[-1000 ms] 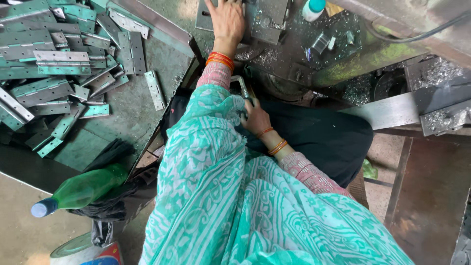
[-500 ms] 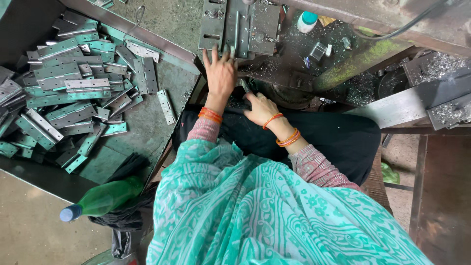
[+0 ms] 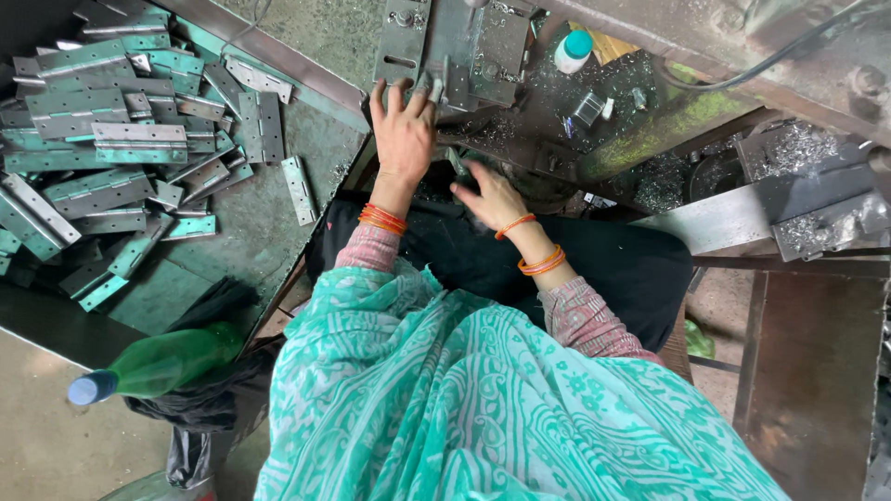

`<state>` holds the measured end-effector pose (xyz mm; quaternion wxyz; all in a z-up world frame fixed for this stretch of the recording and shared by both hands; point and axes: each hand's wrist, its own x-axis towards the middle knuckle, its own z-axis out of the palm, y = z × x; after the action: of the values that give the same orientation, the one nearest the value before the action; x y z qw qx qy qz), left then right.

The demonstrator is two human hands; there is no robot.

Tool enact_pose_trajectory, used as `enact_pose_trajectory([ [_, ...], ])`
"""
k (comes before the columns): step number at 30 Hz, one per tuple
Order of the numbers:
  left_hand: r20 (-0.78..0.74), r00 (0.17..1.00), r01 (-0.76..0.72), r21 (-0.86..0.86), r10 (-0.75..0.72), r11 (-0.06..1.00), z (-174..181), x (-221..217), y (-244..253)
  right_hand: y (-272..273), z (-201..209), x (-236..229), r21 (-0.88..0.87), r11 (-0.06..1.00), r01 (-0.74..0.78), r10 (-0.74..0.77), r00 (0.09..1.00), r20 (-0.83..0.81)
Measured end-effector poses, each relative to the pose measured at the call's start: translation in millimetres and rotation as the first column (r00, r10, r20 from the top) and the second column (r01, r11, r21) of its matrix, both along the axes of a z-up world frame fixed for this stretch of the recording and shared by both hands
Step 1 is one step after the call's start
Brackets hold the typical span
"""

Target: The person repeatedly picks up metal hinge-like parts from a pile, places them into a press machine, and operates the lever to process them. The person handles the parts one at a time and returns them to the pile after each cycle.

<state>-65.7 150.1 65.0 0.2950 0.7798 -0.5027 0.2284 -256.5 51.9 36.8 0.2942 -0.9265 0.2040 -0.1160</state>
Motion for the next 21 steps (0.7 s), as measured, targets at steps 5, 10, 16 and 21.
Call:
enact_pose_trajectory([
  [5,-0.337,0.941,-0.06,-0.229,-0.021,0.971,17.3,-18.3,15.3,-37.2,-8.3,14.4,0.272,0.93,0.246,-0.306,0.93,0.206],
  [10,-0.801,0.276,-0.118,-0.577,-0.531,0.808,3.2,-9.2,-9.8,-70.5,8.6,19.7,0.72,0.693,0.04,-0.45,0.804,0.389],
  [16,-0.619,0.783,-0.075,-0.18,-0.054,0.981,4.8,29.5,-26.2,-81.3,30.1,34.8,0.272,0.953,0.134,-0.276,0.754,0.596],
  [21,-0.378,0.906,-0.108,0.229,0.19,0.968,5.1,11.4,-22.8,-56.3,21.5,74.6,-0.349,0.937,0.031,0.083,0.949,0.305],
])
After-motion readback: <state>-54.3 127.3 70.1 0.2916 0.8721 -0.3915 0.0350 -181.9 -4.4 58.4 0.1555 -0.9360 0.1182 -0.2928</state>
